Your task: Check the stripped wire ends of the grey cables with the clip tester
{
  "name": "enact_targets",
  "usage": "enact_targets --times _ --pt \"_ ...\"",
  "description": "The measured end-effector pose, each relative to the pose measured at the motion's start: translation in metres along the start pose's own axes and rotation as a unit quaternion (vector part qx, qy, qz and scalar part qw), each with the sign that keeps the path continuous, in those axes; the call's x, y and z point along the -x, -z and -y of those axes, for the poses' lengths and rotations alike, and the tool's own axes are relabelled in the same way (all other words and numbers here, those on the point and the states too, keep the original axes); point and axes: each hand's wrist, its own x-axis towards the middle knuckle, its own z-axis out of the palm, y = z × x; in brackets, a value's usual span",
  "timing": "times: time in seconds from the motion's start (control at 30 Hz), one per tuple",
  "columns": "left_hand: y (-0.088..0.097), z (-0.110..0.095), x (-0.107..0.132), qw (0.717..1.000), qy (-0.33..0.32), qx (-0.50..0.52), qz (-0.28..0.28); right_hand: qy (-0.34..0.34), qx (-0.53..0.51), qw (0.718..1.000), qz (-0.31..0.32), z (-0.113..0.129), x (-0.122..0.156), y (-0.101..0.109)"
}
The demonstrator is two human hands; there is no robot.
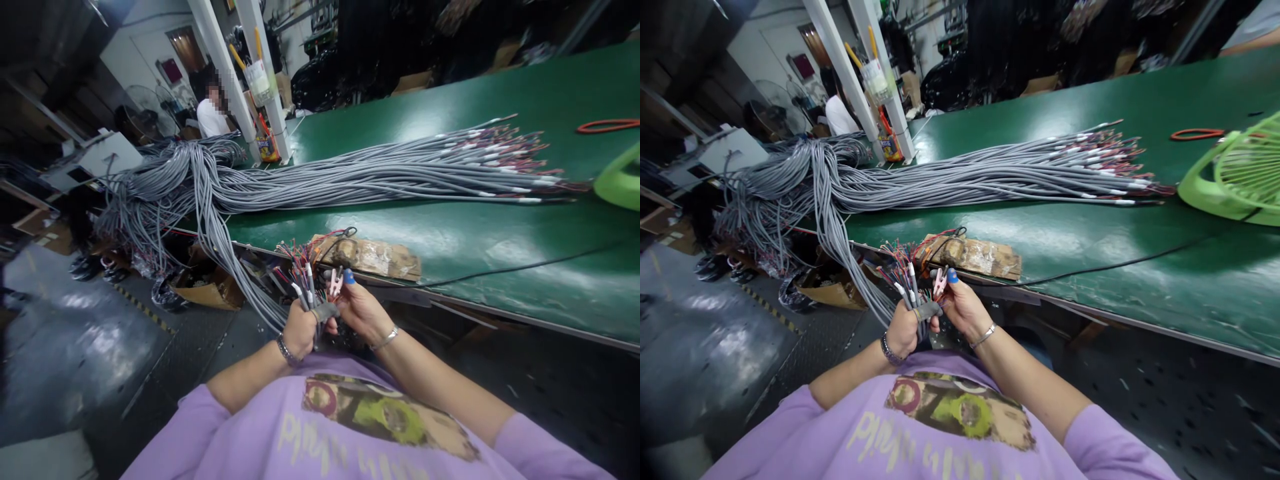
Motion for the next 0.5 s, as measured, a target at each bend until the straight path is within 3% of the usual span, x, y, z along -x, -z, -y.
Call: enact_targets --times 0.4,0.5 --pt "0.0041 0.0022 0.0028 1.0 -0.005 -0.003 0.003 -0.03 -0.007 0.999 0.019 0.0032 0.0042 -0.0061" --pt "0.004 0.0005 0.0083 1.0 -0.012 0.0 0.01 -0.032 -0.006 0.999 -0.003 0.0062 0.0068 -0.0063"
